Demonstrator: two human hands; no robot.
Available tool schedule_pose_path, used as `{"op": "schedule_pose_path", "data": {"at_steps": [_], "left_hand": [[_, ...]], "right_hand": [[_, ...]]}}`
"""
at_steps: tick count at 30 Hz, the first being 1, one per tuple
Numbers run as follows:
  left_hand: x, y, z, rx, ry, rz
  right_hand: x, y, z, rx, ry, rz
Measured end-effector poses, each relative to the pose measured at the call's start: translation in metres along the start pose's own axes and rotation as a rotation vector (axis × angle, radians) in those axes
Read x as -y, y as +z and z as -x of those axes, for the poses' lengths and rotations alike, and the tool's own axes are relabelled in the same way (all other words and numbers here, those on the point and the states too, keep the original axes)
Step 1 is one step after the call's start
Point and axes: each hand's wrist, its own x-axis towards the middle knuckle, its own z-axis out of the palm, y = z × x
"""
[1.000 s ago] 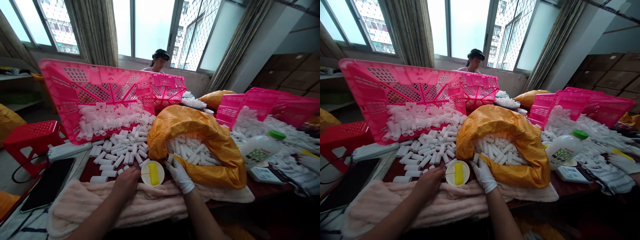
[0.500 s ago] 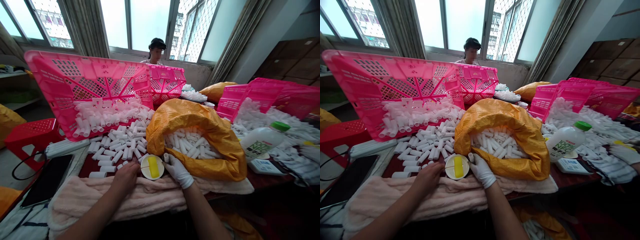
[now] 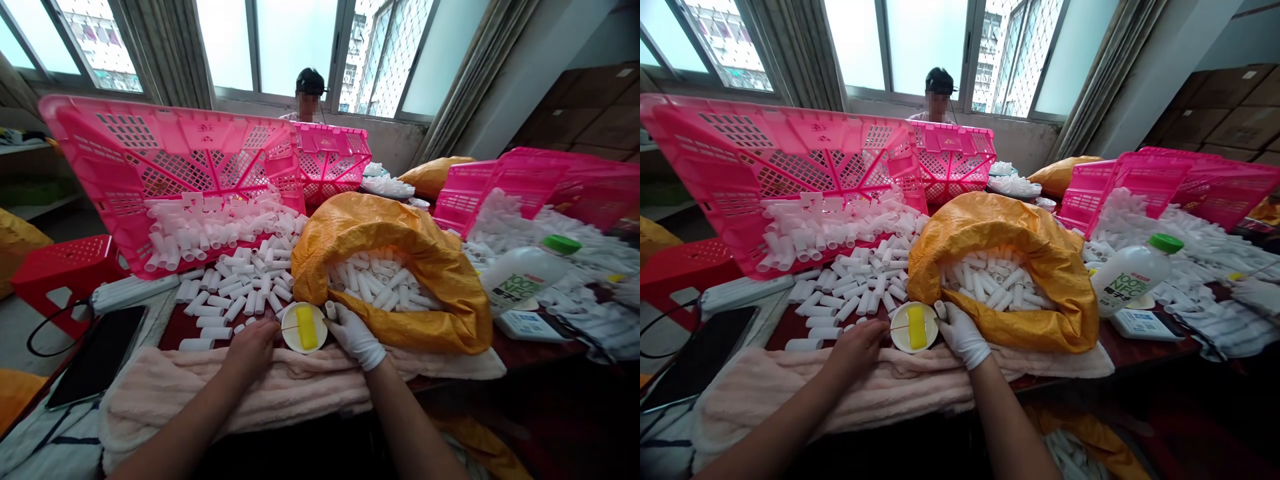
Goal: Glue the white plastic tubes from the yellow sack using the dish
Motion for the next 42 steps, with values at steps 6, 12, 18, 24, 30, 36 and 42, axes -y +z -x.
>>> {"op": "schedule_pose_path", "data": {"at_steps": [6,12,18,24,30,36,42], "left_hand": [[0.0,-0.002,-0.001,0.01,0.0,0.025],[-0.001,-0.005,0.0,-0.013,0.005,0.081],[0.001,-0.006,0.0,-0.063,-0.024,0.199],[0.008,-0.003,-0.001,-0.144,-0.011,0.244],[0.01,-0.001,-0.003,-0.187,0.007,0.246],[0.008,-0.003,-0.002,-0.149,0.033,0.222],[0.006,-0.002,-0.003,-0.116,0.077,0.159]], "right_hand": [[0.003,0.0,0.0,-0.004,0.005,0.024],[-0.002,0.0,0.0,-0.009,-0.007,0.059],[0.005,-0.003,0.0,0.011,-0.068,-0.062],[0.034,-0.02,0.02,-0.087,-0.142,-0.221],[0.049,-0.017,0.028,0.252,-0.128,0.122],[0.028,-0.007,0.013,0.075,-0.115,0.355],[0.013,-0.003,0.012,-0.021,-0.107,0.283]]}}
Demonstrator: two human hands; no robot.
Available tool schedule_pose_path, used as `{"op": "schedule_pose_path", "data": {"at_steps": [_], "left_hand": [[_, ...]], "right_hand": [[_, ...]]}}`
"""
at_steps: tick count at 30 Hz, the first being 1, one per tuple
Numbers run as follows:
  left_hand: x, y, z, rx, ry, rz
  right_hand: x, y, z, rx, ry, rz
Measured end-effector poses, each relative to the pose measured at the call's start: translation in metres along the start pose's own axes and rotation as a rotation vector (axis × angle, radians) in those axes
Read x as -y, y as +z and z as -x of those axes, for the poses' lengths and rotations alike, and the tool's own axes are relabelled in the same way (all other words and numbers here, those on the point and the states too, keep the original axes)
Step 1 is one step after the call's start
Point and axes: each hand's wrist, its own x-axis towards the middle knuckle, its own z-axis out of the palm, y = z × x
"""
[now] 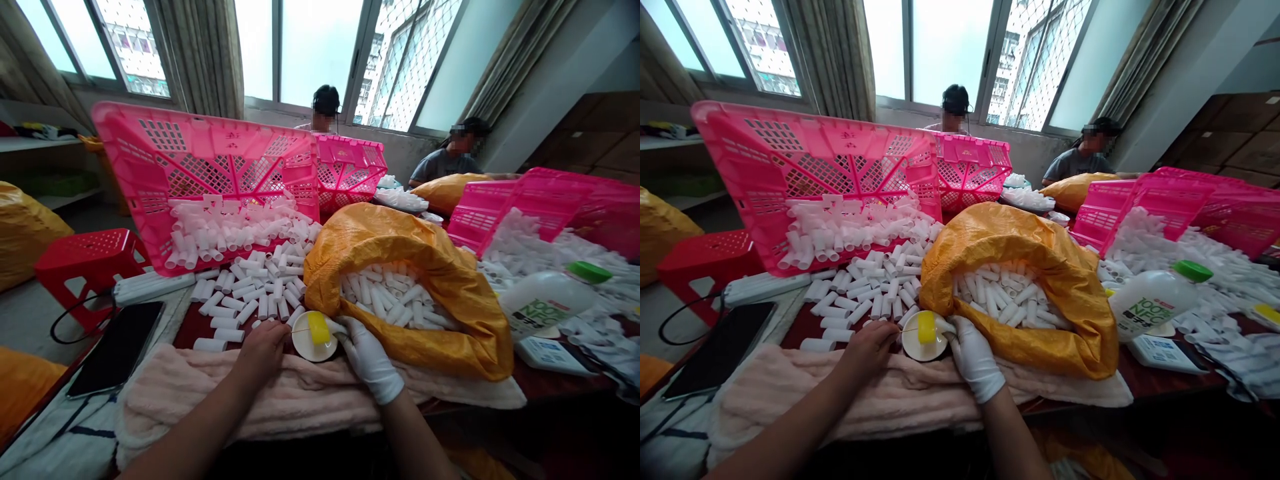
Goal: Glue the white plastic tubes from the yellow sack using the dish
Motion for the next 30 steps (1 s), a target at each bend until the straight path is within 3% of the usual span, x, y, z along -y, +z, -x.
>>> {"op": "schedule_pose_path", "data": {"at_steps": [8,19,21,23,26,28,30], "left_hand": [[-0.002,0.003,0.001,-0.015,0.038,-0.086],[-0.004,0.003,0.0,-0.03,0.026,-0.149],[-0.001,-0.007,0.001,-0.078,0.041,-0.122],[0.008,-0.027,0.005,-0.209,0.008,-0.072],[0.024,-0.062,0.014,-0.374,-0.151,-0.013],[0.032,-0.078,0.018,-0.335,-0.24,-0.011],[0.034,-0.083,0.018,-0.203,-0.217,-0.038]], "right_hand": [[-0.019,0.015,0.003,-0.145,0.033,-0.104],[-0.023,0.017,0.002,-0.128,0.057,-0.213],[-0.026,0.017,0.002,-0.15,0.064,-0.309],[-0.028,0.014,0.003,-0.163,0.065,-0.437],[-0.029,0.008,0.004,-0.108,0.063,-0.631],[-0.029,0.004,0.004,-0.088,0.073,-0.704],[-0.029,0.003,0.003,-0.106,0.09,-0.721]]}}
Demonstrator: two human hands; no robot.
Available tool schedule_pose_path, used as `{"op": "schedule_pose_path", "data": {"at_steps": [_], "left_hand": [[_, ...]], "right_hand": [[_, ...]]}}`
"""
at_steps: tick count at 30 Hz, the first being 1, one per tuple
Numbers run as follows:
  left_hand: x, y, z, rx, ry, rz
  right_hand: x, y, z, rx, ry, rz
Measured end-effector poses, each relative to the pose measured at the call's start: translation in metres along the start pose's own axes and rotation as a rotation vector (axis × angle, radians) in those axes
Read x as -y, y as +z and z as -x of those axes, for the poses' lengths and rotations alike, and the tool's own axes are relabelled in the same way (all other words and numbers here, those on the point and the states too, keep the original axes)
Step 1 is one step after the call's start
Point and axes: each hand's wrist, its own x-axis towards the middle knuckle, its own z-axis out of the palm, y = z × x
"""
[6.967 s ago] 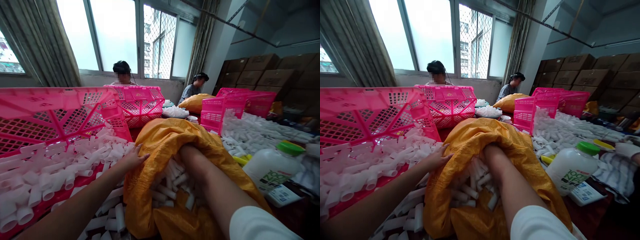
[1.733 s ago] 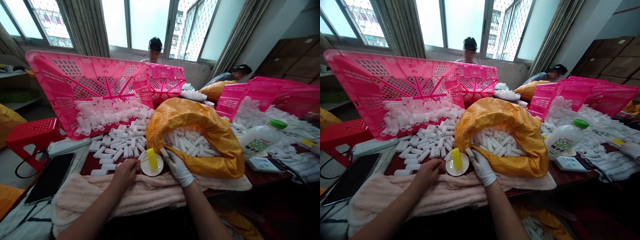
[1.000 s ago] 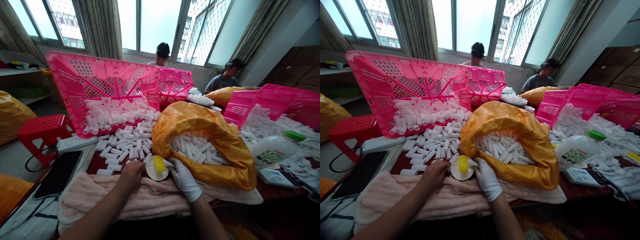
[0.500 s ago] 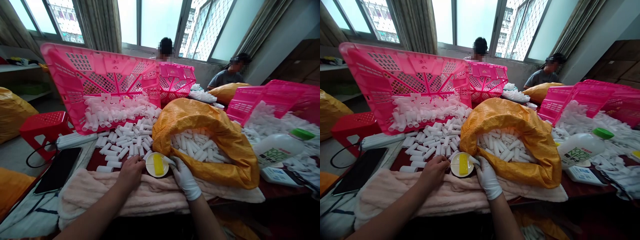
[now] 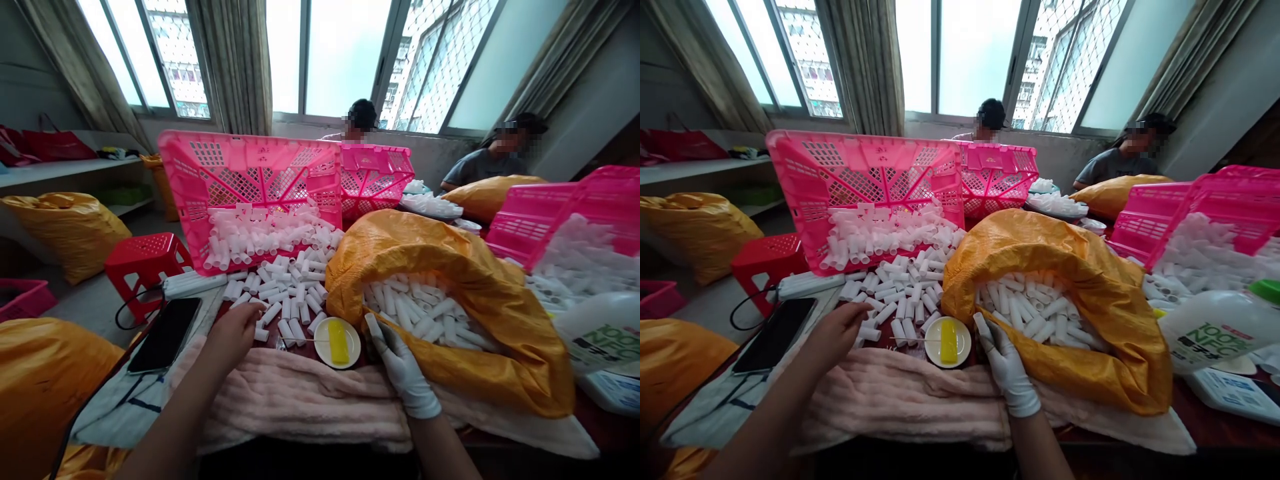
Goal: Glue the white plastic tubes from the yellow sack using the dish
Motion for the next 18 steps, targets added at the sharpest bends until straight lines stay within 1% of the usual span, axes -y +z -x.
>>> {"op": "schedule_pose_path", "data": {"at_steps": [3,5,7,9,11,12,14,16,18], "left_hand": [[-0.006,0.009,-0.009,0.193,0.198,-0.096],[-0.013,0.016,-0.02,0.29,0.307,-0.18],[-0.018,0.021,-0.034,0.408,0.405,-0.247],[-0.02,0.024,-0.047,0.557,0.521,-0.293],[-0.02,0.026,-0.058,0.677,0.628,-0.34],[-0.02,0.028,-0.061,0.71,0.665,-0.373],[-0.02,0.03,-0.066,0.735,0.716,-0.444],[-0.019,0.031,-0.066,0.716,0.741,-0.506],[-0.018,0.033,-0.063,0.666,0.734,-0.565]], "right_hand": [[0.002,0.001,-0.001,-0.023,-0.001,0.0],[0.003,0.002,-0.002,-0.017,0.014,-0.015],[0.003,0.002,-0.002,-0.02,0.06,-0.041],[0.001,0.002,-0.002,-0.041,0.113,-0.057],[-0.002,0.001,-0.003,-0.062,0.127,-0.056],[-0.004,0.001,-0.003,-0.067,0.119,-0.056],[-0.005,0.0,-0.004,-0.073,0.102,-0.059],[-0.004,0.0,-0.004,-0.072,0.124,-0.063],[-0.002,0.001,-0.003,-0.063,0.148,-0.075]]}}
